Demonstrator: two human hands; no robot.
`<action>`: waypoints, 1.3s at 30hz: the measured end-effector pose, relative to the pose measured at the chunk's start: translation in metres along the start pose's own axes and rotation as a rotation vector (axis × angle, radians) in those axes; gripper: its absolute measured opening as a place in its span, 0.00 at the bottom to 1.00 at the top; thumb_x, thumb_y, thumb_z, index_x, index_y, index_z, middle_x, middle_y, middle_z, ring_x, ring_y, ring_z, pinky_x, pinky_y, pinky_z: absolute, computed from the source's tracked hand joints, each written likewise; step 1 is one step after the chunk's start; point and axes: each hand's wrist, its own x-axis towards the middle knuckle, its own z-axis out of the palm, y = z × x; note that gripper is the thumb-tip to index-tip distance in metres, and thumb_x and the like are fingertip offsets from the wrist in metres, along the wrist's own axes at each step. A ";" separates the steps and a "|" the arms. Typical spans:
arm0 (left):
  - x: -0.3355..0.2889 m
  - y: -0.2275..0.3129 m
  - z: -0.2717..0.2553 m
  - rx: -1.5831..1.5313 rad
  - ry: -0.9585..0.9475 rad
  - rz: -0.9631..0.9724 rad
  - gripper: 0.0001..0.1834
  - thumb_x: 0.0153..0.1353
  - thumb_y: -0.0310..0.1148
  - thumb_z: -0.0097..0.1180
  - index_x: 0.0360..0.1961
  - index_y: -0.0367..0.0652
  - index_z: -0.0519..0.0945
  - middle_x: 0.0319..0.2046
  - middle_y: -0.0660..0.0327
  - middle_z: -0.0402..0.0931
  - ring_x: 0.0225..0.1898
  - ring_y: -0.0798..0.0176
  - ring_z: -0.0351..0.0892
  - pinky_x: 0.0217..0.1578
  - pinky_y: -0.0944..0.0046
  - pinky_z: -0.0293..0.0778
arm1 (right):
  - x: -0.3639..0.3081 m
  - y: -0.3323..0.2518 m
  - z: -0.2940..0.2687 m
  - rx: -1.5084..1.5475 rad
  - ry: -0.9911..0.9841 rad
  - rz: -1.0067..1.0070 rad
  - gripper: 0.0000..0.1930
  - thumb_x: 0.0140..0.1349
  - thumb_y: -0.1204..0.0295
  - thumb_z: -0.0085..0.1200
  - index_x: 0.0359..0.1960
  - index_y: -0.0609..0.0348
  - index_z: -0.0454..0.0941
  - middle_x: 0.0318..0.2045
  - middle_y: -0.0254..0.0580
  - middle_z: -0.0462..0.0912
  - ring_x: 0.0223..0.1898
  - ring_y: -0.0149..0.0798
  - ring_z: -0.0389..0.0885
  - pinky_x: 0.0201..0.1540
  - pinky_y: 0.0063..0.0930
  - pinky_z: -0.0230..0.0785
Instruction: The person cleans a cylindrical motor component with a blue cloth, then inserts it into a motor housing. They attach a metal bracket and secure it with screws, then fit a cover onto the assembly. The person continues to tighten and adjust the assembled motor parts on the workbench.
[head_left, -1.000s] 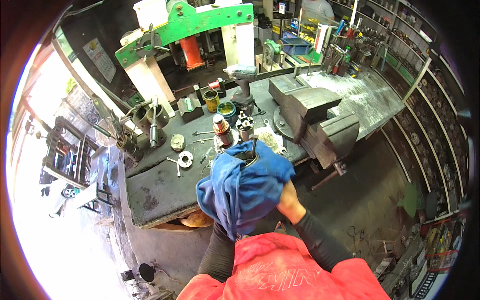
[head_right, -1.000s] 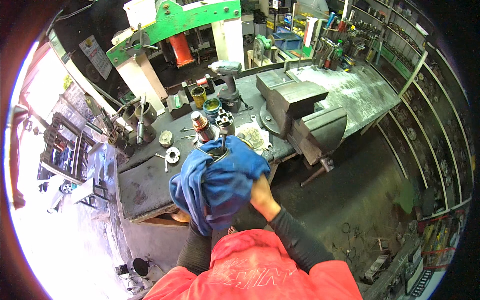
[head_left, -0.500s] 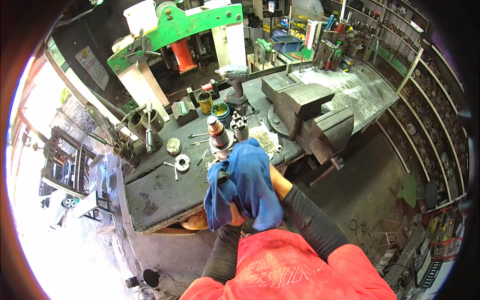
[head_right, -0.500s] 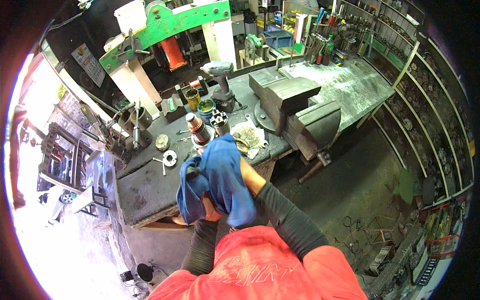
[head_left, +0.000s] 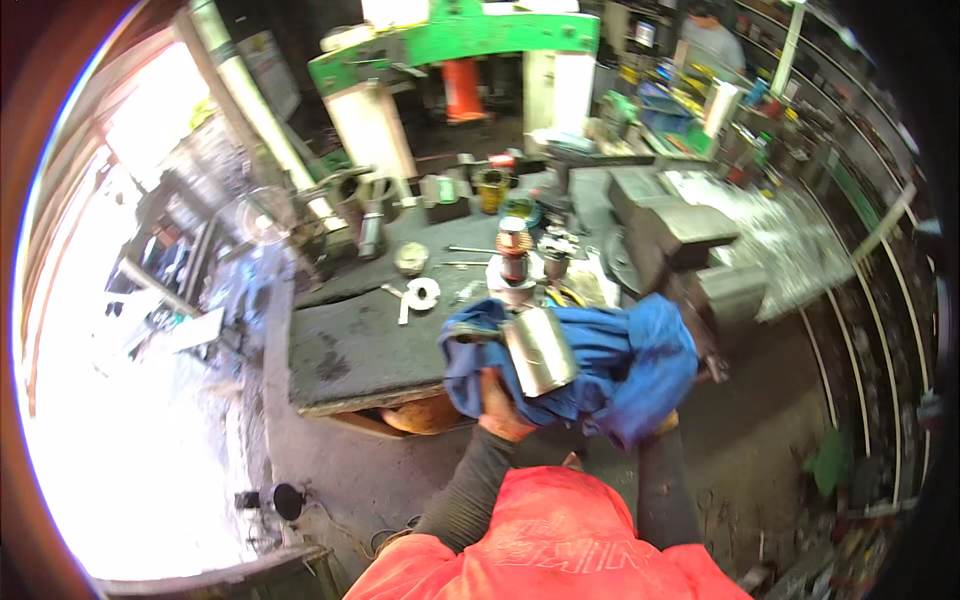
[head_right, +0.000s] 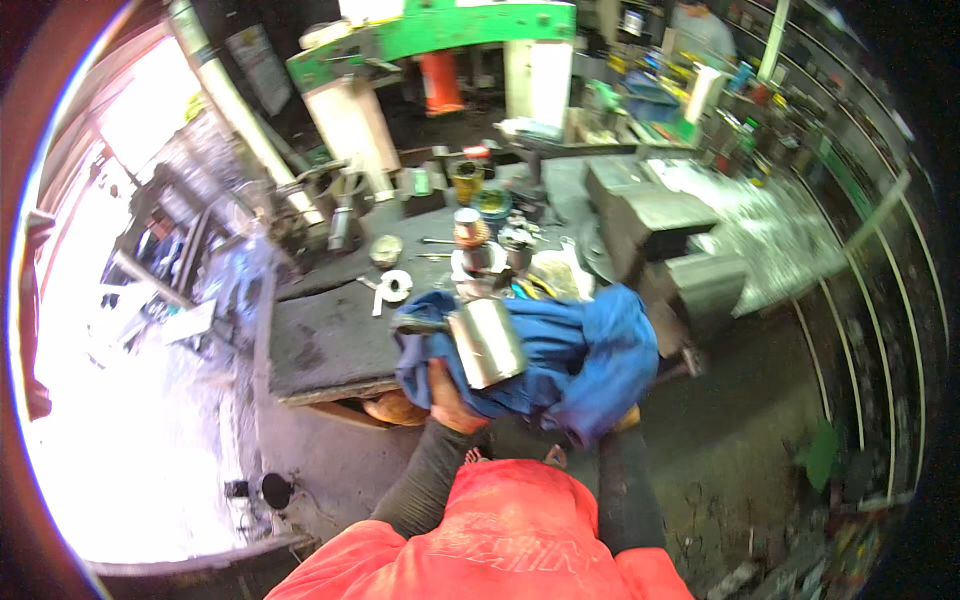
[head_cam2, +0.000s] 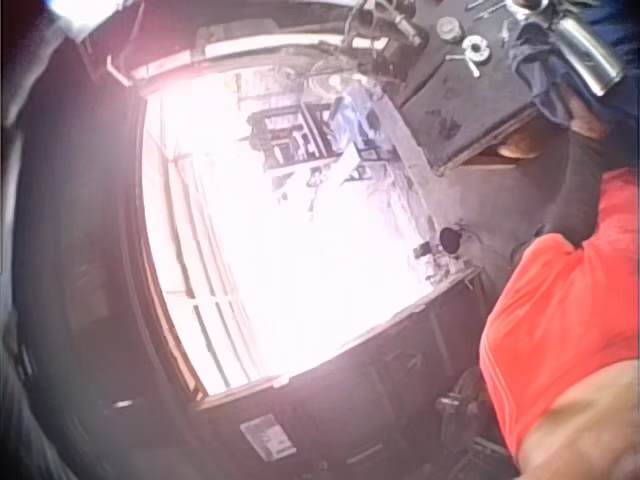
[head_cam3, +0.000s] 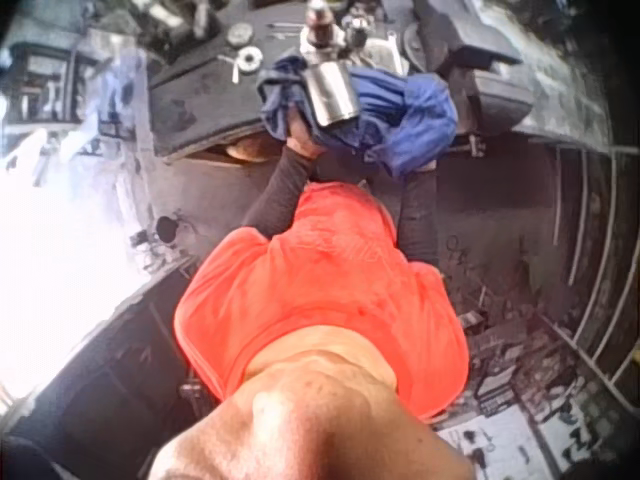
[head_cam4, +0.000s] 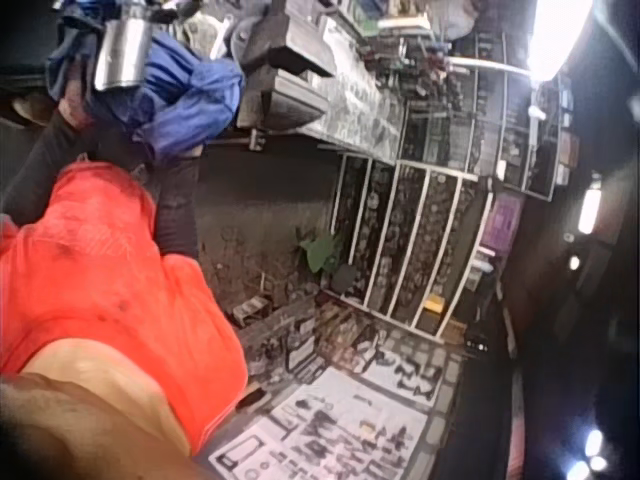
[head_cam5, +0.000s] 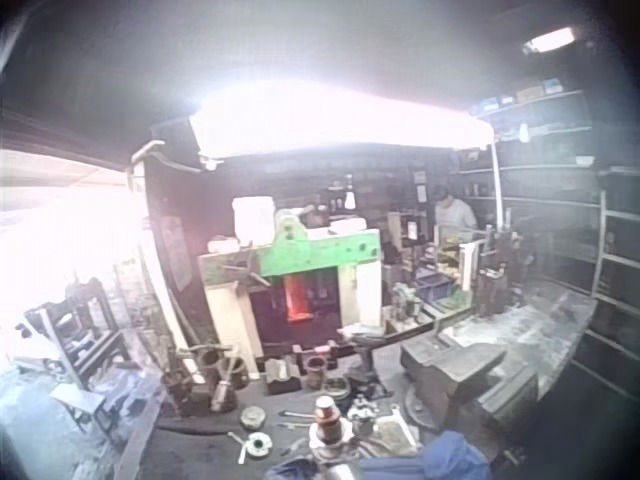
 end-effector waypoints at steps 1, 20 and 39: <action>0.002 -0.001 -0.003 0.152 0.047 0.015 0.49 0.62 0.63 0.62 0.77 0.48 0.62 0.73 0.52 0.67 0.72 0.45 0.68 0.74 0.41 0.61 | -0.019 -0.005 0.016 -0.160 -0.065 -0.047 0.21 0.66 0.64 0.64 0.58 0.57 0.80 0.54 0.41 0.84 0.54 0.37 0.79 0.62 0.38 0.72; 0.025 -0.001 0.011 1.465 -0.028 0.344 0.29 0.71 0.26 0.55 0.71 0.38 0.65 0.62 0.60 0.76 0.60 0.65 0.76 0.64 0.65 0.70 | -0.008 -0.002 0.099 -0.963 -0.760 -0.297 0.20 0.63 0.66 0.66 0.56 0.57 0.81 0.53 0.42 0.84 0.54 0.42 0.81 0.61 0.39 0.72; 0.013 0.038 -0.028 0.580 -0.088 0.395 0.23 0.78 0.40 0.49 0.68 0.40 0.70 0.60 0.58 0.73 0.60 0.63 0.73 0.65 0.61 0.71 | -0.036 0.010 0.131 -1.046 -0.747 -0.745 0.20 0.60 0.67 0.68 0.54 0.56 0.82 0.52 0.43 0.85 0.53 0.47 0.84 0.59 0.41 0.73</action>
